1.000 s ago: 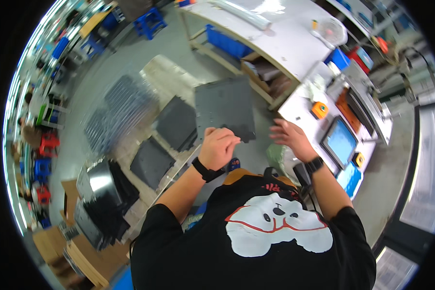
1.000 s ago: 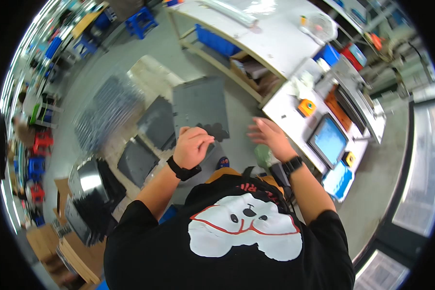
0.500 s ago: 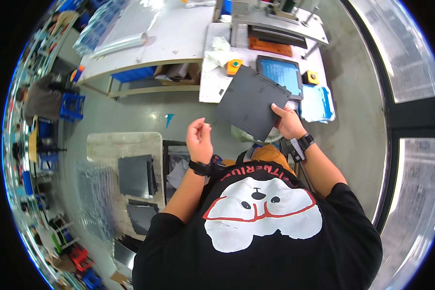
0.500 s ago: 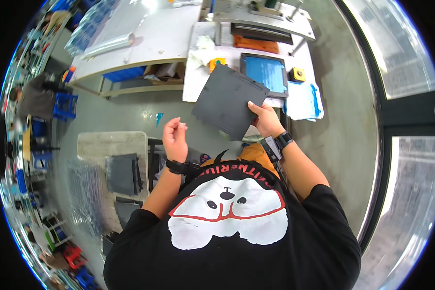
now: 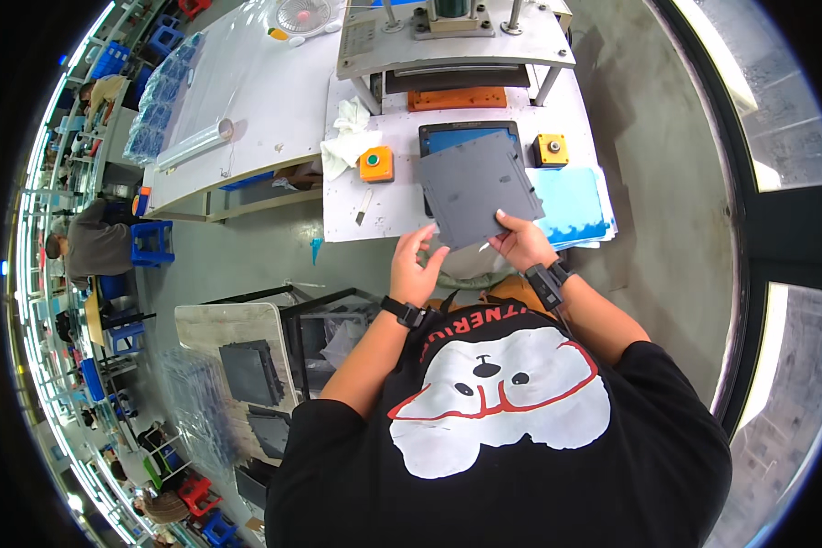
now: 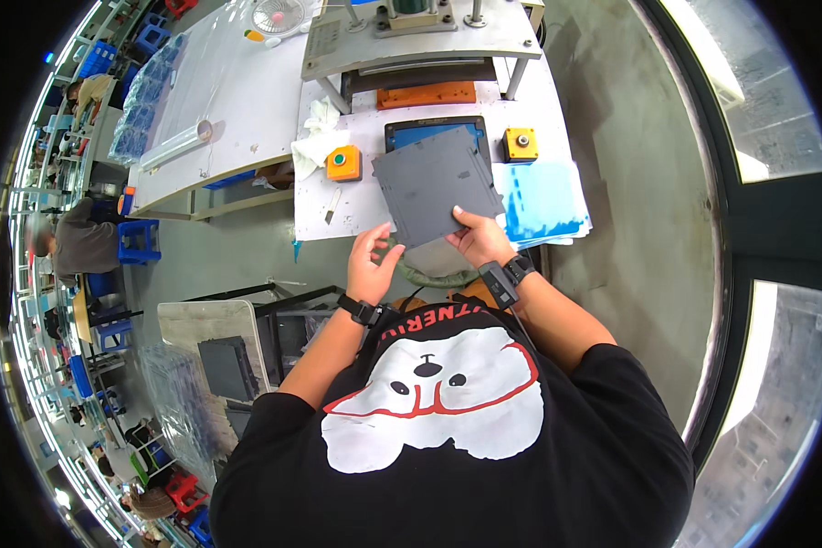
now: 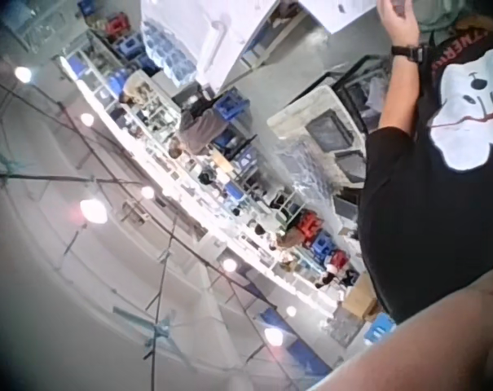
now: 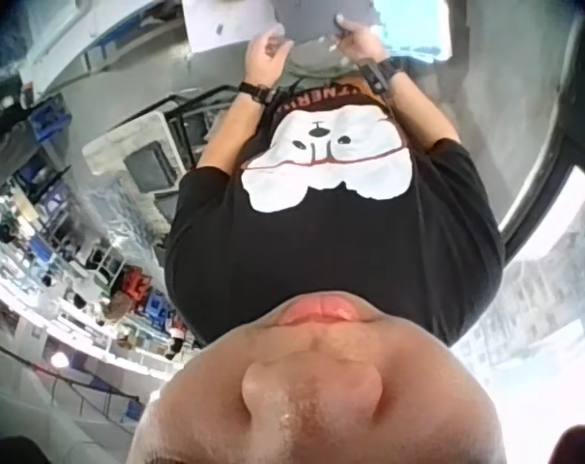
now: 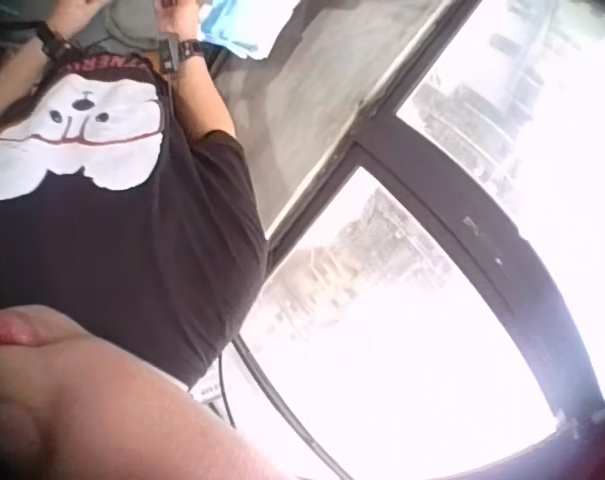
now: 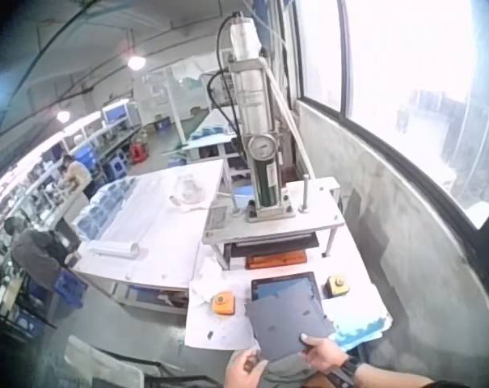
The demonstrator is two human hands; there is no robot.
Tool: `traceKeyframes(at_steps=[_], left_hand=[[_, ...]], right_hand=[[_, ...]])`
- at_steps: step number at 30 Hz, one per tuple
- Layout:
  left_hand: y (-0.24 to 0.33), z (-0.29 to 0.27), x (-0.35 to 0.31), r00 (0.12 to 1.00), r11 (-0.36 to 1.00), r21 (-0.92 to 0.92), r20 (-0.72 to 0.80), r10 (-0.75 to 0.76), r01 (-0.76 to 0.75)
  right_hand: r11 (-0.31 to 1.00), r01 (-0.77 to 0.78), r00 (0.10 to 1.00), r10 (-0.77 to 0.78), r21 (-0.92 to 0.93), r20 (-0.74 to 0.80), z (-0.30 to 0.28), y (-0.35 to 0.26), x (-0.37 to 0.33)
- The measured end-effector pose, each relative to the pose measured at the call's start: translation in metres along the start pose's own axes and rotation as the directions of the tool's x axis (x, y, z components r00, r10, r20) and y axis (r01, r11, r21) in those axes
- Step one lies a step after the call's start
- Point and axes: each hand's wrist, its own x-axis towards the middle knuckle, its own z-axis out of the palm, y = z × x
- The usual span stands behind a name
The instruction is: The recorder prepares and installs plastic or rubber components into an electronic housing using a heat press machine.
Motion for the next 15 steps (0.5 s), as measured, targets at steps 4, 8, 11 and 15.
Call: traceKeyframes(at_steps=[4, 8, 11, 15], left_hand=[[-0.001, 0.03, 0.031, 0.999, 0.991, 0.126, -0.008, 0.052, -0.05], [-0.025, 0.042, 0.051, 1.0, 0.991, 0.13, 0.02, -0.018, 0.015], [-0.036, 0.048, 0.064, 0.998, 0.991, 0.132, 0.051, -0.037, 0.03], [-0.051, 0.047, 0.091, 0.988, 0.963, 0.224, 0.072, 0.135, -0.148]], right_hand=[[0.996, -0.083, 0.994, 0.081, 0.019, 0.069, -0.015, -0.019, 0.015], [0.99, -0.143, 0.987, 0.142, 0.01, 0.073, -0.026, -0.026, 0.027], [0.986, -0.158, 0.987, 0.156, 0.046, 0.042, -0.026, -0.029, 0.032], [0.986, -0.161, 0.98, 0.166, 0.054, -0.113, -0.058, -0.016, 0.059]])
